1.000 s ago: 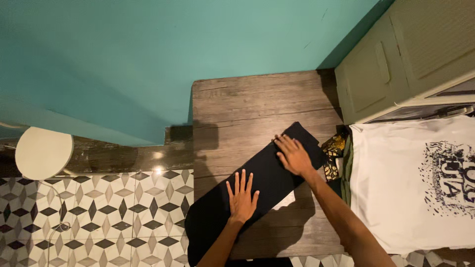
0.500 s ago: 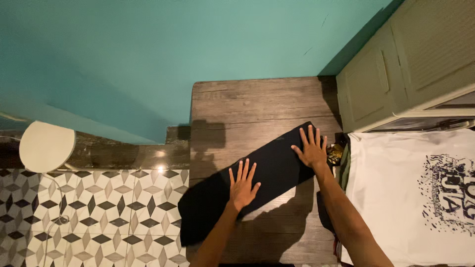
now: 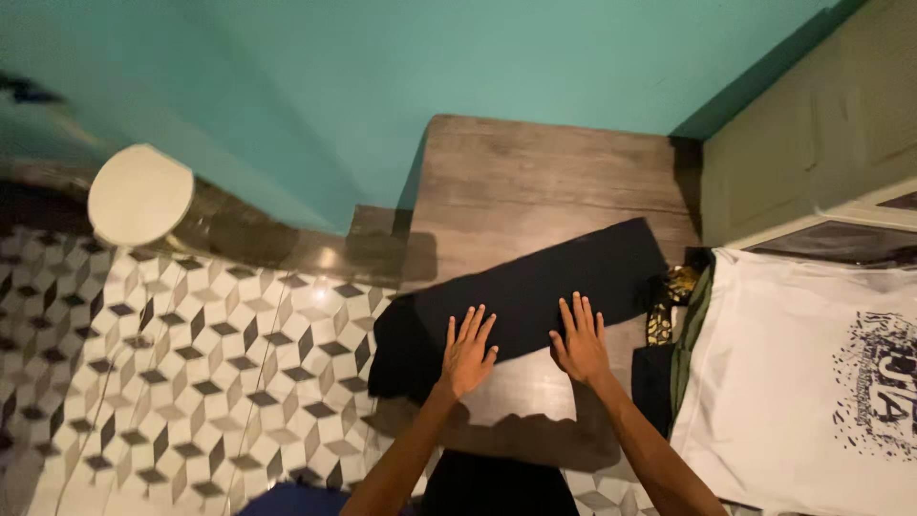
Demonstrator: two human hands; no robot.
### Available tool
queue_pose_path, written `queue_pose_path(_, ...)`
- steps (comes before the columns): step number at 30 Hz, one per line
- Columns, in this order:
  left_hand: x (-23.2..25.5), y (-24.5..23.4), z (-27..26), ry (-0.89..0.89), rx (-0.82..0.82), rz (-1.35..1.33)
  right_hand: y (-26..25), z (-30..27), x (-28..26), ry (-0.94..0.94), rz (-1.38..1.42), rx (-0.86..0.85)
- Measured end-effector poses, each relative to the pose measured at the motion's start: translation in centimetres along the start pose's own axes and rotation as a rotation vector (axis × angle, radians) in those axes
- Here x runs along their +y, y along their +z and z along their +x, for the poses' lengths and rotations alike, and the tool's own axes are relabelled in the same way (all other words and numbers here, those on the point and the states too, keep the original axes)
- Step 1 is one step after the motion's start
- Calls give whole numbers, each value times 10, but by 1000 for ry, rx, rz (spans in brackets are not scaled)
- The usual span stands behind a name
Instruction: The person folds a black t-shirt on a table and then places it into an open cabinet.
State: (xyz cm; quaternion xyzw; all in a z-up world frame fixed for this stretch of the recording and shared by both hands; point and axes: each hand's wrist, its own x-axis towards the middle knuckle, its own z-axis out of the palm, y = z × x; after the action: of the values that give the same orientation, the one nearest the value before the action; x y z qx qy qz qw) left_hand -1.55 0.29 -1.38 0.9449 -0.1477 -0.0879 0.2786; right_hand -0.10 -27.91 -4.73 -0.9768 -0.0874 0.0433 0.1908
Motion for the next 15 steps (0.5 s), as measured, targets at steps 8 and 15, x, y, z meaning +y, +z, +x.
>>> queue_pose_path(8, -19, -23, -95, -194, 196, 58, 24, -21, -47, -51, -7, -125)
queue_pose_path(15, -25, -39, -148, -422, 296, 86, 36, -36, -111, -98, 22, -284)
